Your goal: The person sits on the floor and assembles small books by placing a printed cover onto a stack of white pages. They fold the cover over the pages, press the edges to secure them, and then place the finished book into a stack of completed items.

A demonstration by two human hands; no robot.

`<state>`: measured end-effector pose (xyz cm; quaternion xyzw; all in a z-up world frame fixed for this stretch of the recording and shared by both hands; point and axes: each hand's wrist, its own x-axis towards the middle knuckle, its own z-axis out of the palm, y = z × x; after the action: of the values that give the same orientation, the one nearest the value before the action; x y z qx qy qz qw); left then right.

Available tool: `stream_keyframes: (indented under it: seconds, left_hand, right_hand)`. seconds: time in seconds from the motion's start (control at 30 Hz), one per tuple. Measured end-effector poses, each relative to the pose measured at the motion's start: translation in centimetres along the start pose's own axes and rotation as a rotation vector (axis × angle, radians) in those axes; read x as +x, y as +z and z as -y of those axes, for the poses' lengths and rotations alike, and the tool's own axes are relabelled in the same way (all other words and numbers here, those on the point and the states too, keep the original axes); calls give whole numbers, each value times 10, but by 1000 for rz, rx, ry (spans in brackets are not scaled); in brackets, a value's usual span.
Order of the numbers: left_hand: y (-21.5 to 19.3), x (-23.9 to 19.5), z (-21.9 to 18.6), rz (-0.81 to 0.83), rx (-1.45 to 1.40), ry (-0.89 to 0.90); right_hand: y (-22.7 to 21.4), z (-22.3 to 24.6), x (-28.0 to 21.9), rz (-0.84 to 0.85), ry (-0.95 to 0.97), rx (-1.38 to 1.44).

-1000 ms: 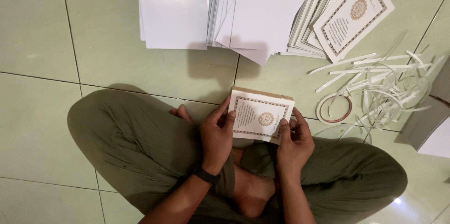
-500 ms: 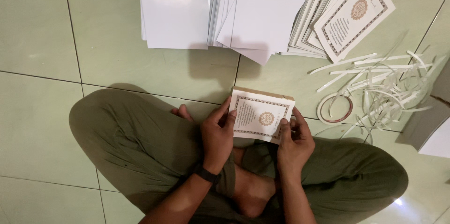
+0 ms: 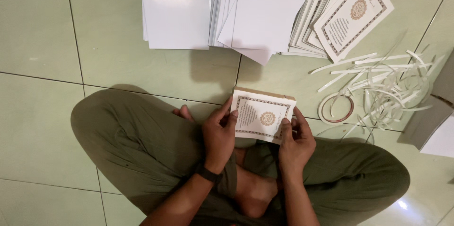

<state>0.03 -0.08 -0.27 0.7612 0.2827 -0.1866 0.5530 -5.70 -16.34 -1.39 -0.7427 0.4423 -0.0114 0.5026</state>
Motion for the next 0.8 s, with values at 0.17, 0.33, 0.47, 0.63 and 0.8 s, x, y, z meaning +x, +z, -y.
stream_keyframes:
  seconds: [0.17,0.33,0.47,0.63,0.8]
  left_hand:
    - [0,1,3,11,23,18]
    - [-1,2,6,42,24,4]
    - [1,1,11,-5,33,6]
    - [0,1,7,-1,35,-1]
    - [0,0,7,-15,41,3]
  right_hand:
    - [0,-2,0,-1,-2,2]
    - [0,-5,1,2,-9,-16]
    - [0,-2,1,-4,-3,-1]
    - [-2,-6,1,-1,-11,-14]
    - [-2,-3,0,0,-11,-33]
